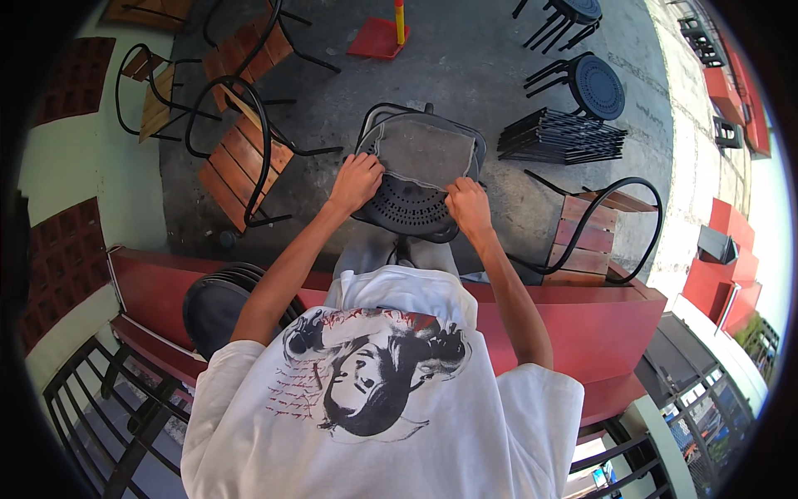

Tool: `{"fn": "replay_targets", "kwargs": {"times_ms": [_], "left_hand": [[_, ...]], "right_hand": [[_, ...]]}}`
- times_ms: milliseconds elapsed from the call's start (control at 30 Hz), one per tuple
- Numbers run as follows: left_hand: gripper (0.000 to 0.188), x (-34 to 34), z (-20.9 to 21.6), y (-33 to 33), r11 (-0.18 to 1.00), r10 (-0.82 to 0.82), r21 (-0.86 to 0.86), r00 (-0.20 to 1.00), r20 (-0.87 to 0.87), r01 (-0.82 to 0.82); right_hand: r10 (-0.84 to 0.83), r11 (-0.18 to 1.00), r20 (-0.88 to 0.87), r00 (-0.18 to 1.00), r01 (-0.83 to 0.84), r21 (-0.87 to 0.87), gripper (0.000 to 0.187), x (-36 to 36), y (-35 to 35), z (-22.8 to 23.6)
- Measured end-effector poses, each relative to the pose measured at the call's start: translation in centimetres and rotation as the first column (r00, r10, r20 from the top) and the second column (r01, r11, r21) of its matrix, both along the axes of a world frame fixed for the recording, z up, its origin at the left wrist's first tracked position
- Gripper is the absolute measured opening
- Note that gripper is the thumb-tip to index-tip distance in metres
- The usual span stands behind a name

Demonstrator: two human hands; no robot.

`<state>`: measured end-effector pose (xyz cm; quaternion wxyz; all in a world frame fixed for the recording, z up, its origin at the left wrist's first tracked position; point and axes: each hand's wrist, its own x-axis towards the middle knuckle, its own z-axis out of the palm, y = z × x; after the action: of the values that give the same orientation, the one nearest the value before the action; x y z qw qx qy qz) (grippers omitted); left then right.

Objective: Assembling or repairing a metal stool by aligning the base and the seat.

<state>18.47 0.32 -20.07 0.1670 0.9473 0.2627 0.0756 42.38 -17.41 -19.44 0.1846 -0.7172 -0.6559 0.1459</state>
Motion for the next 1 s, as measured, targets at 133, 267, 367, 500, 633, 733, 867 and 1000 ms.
{"fn": "replay_targets", "kwargs": {"times_ms": [133,267,367,500,633,733,867,1000], "left_hand": [[0.011,-0.2,-0.2,0.3,0.999,-0.042,0.004,0.999,-0.013,0.042],[0.012,-0.7,-0.3,0.3,1.000,0.007,0.023,0.999,0.049,-0.008],[0.011,-0.8,-0.2,0.2,0.999,-0.037,0.039,0.999,0.041,0.035],[0.009,-0.9,-0.4,0.4,0.998,-0.045,0.040,0.999,0.024,0.044],[0.009,-1.0,-0.3,0.1,0.999,-0.038,-0.004,0.999,0.022,0.038],[0.011,-0.9,0.3,-0.2,0.992,0.071,-0.103,0.997,0.024,-0.069],[0.019,-0.3,1.2,-0.7,0.882,0.401,-0.253,0.915,-0.040,-0.397],[0.028,1.8,0.9,-0.5,0.880,0.472,-0.130,0.872,0.128,-0.457]], "right_hand": [[-0.009,1.000,-0.005,1.000,0.009,0.005,0.015,0.5,-0.4,-0.1],[-0.007,1.000,0.014,1.000,0.007,-0.009,0.018,0.1,-0.3,0.5],[-0.030,0.999,0.014,0.999,0.030,-0.022,0.019,-0.1,-0.4,0.3],[-0.055,0.998,-0.006,0.998,0.054,-0.036,0.019,-0.2,-0.6,0.2],[-0.069,0.996,-0.006,0.998,0.068,-0.052,0.019,-0.2,-0.8,0.3],[-0.071,0.995,-0.001,0.997,0.071,-0.073,0.021,-0.4,-0.5,0.9],[-0.461,0.887,-0.200,0.865,0.443,-0.130,0.026,-0.3,0.4,1.6],[-0.589,0.794,-0.324,0.740,0.605,-0.061,0.036,0.9,2.4,1.1]]}}
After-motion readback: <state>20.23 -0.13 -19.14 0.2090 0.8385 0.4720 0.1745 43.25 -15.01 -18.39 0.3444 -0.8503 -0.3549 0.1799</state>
